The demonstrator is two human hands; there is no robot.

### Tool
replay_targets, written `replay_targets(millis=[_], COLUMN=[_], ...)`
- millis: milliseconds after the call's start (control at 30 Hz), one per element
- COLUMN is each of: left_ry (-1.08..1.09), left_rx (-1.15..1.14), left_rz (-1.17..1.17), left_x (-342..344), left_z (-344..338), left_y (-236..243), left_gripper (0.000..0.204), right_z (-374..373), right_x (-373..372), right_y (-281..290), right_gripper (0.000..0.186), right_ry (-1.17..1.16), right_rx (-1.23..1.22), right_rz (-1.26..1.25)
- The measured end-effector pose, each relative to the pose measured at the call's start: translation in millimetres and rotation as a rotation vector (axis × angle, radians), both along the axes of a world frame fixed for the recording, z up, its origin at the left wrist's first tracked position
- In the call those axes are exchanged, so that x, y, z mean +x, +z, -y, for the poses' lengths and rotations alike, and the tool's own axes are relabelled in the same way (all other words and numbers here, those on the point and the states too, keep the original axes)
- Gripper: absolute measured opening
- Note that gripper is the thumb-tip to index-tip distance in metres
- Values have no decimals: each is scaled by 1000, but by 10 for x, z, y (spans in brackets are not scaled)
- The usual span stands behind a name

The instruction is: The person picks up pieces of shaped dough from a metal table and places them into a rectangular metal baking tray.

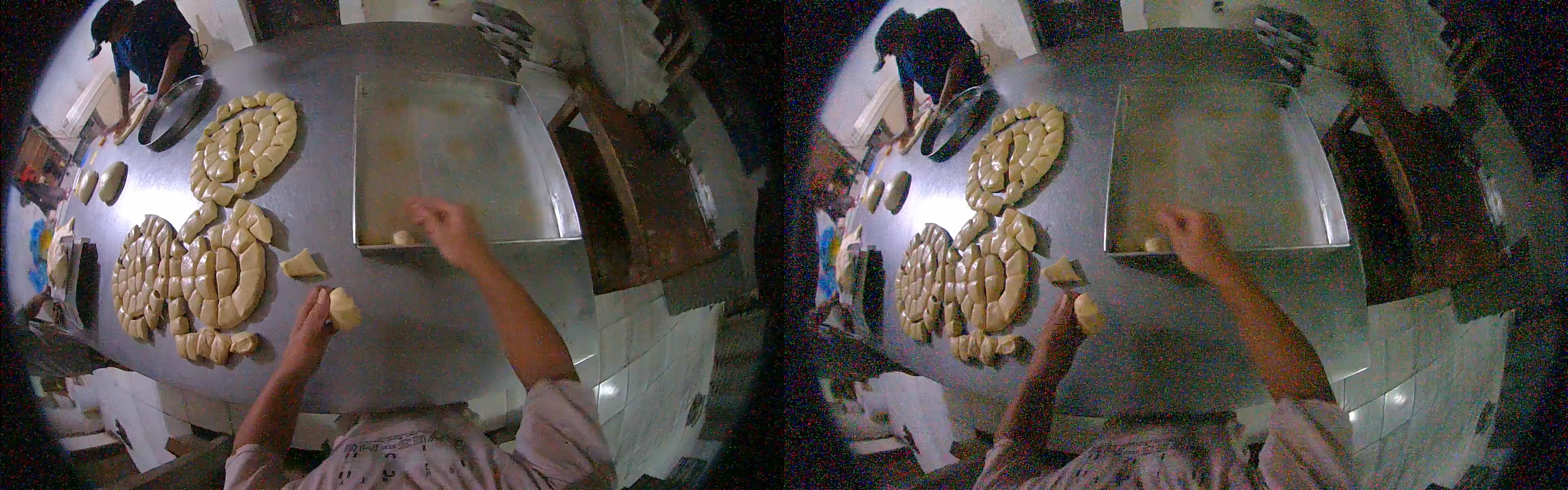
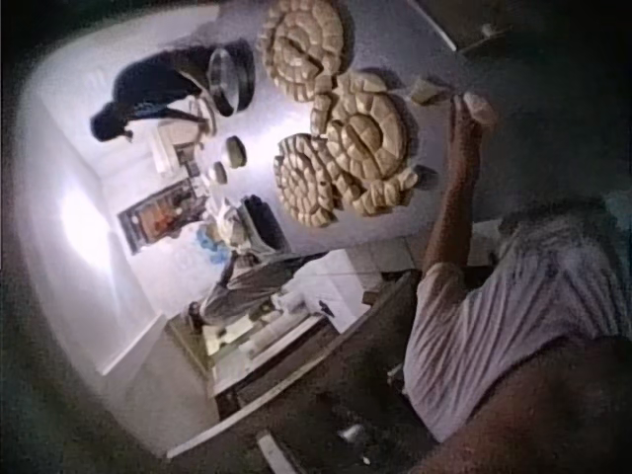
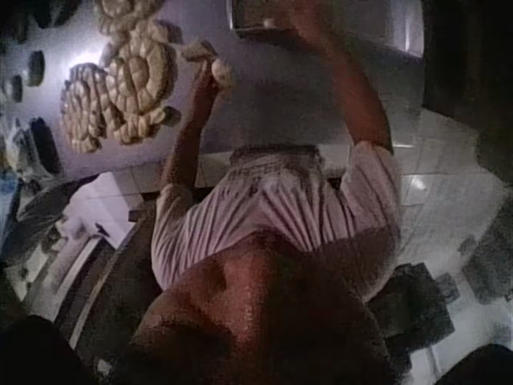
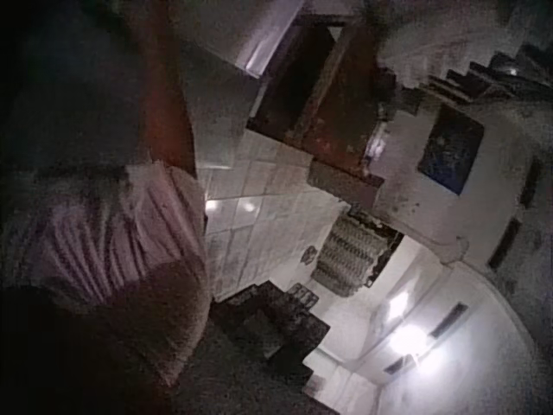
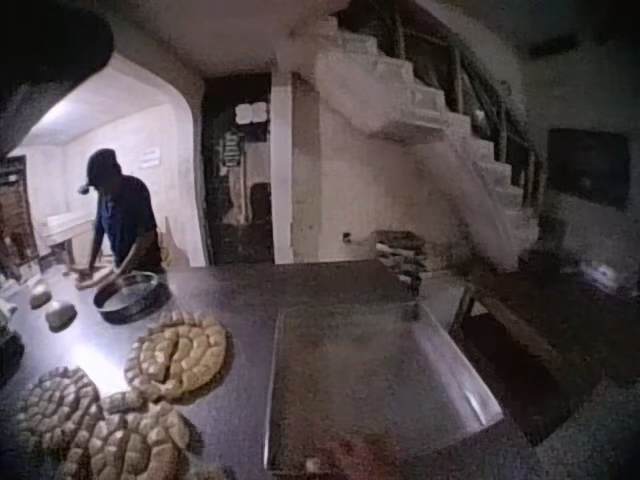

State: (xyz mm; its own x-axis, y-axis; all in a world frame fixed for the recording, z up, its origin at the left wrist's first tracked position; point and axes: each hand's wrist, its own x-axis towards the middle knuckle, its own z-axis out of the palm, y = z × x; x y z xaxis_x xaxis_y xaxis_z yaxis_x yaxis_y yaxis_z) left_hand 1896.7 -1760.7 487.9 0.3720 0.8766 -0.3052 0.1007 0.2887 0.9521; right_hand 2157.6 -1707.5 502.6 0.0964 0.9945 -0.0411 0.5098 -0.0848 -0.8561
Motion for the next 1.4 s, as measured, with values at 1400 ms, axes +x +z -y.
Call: replay_targets(millis=[1400], left_ry=[38], left_rx=[931], left_rz=[-1126], left_x=[-258], left_z=[-466], left_y=[-394], left_gripper=[30], right_z=[2104], right_x=[1224], right_y=[-613], right_gripper=[26], right_ry=[-185], right_rx=[315], right_rz=[750])
